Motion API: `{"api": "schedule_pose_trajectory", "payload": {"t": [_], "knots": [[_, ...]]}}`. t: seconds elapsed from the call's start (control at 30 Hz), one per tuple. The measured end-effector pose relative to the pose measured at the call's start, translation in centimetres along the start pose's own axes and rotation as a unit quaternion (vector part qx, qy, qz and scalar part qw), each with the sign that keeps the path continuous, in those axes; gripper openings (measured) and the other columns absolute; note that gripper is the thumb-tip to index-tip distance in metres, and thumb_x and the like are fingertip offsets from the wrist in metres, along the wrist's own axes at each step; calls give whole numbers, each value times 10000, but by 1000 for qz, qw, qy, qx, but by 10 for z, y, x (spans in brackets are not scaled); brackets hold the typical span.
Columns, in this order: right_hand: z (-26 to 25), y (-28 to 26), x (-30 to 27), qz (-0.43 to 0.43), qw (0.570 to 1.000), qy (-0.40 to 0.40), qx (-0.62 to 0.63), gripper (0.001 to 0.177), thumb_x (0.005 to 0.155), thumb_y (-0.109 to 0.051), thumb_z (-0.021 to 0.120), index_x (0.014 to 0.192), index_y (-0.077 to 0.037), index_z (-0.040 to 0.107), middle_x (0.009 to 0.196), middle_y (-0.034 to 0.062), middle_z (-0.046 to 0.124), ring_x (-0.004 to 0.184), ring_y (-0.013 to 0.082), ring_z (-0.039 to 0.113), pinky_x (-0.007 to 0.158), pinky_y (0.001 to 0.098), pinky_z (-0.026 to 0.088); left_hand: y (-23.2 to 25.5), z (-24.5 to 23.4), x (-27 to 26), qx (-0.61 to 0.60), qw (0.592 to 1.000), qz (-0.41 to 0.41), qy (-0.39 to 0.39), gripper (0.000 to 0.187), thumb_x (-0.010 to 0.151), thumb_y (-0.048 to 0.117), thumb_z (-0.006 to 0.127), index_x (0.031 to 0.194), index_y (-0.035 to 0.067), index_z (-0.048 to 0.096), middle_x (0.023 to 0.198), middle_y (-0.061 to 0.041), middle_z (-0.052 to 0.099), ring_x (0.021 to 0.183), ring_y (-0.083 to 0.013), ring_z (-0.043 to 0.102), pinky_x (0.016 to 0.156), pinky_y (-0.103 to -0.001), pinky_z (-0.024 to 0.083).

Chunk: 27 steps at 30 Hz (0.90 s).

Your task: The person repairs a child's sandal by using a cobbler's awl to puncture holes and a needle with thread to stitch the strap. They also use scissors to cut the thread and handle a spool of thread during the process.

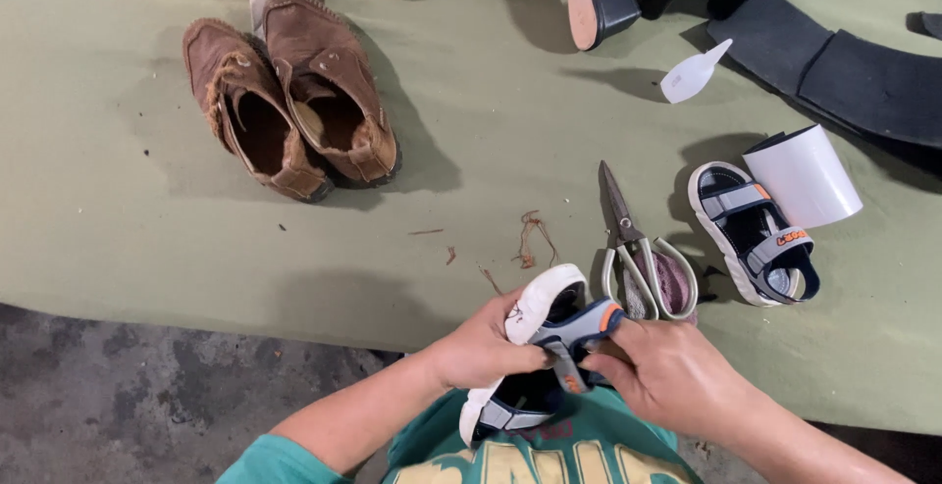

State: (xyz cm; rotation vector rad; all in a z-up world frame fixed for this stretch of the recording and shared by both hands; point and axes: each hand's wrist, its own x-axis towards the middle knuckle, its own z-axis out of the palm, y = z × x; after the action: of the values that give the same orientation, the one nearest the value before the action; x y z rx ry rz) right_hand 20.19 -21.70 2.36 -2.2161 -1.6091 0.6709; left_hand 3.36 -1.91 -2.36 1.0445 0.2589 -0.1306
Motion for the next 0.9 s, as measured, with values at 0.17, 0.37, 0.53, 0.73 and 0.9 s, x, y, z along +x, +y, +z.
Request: {"api": "schedule_pose_trajectory", "payload": {"t": [0.17, 0.37, 0.53, 0.73, 0.9], "knots": [[5, -9, 6, -34, 993, -45, -107, 358, 977, -473, 603, 1126, -154, 542, 657, 61, 661, 502, 323, 642, 437, 484, 458, -47, -11, -7, -139, 990, 32, 11, 568, 751, -23, 714, 1303, 26, 588, 1112, -51, 697, 1005, -185, 653, 939, -363, 548], [-4, -10, -6, 42, 983, -173, 37, 343, 1005, -536, 539, 1030, -194, 518, 714, 14, 702, 625, 334, 674, 553, 423, 475, -51, -15, -18, -179, 979, 58, -79, 737, 857, 128, 815, 1494, 9, 463, 1322, -66, 634, 1181, -167, 598, 1069, -368, 488], [-4, 8, -12, 156, 816, -334, 446, 400, 1046, -440, 503, 916, -63, 535, 642, -4, 397, 565, 124, 309, 487, 298, 287, -32, -7, -23, -145, 983, 50, -97, 866, 869, 173, 796, 1604, 36, 360, 1404, -31, 571, 1255, -121, 520, 1117, -312, 414], [20, 13, -17, 102, 945, -212, 227, 338, 1026, -414, 602, 871, -130, 502, 656, 10, 583, 590, 243, 511, 514, 377, 388, -38, -10, -20, -179, 979, 50, -87, 829, 867, 135, 798, 1585, 44, 395, 1395, -43, 596, 1236, -136, 554, 1095, -307, 444], [35, 6, -15, -87, 982, 70, -152, 402, 935, -534, 654, 888, -161, 511, 650, 3, 591, 511, 262, 621, 431, 421, 456, -50, -11, -22, -211, 975, 64, -38, 737, 831, 49, 807, 1498, 31, 495, 1298, -54, 671, 1156, -140, 618, 1059, -320, 503]]}}
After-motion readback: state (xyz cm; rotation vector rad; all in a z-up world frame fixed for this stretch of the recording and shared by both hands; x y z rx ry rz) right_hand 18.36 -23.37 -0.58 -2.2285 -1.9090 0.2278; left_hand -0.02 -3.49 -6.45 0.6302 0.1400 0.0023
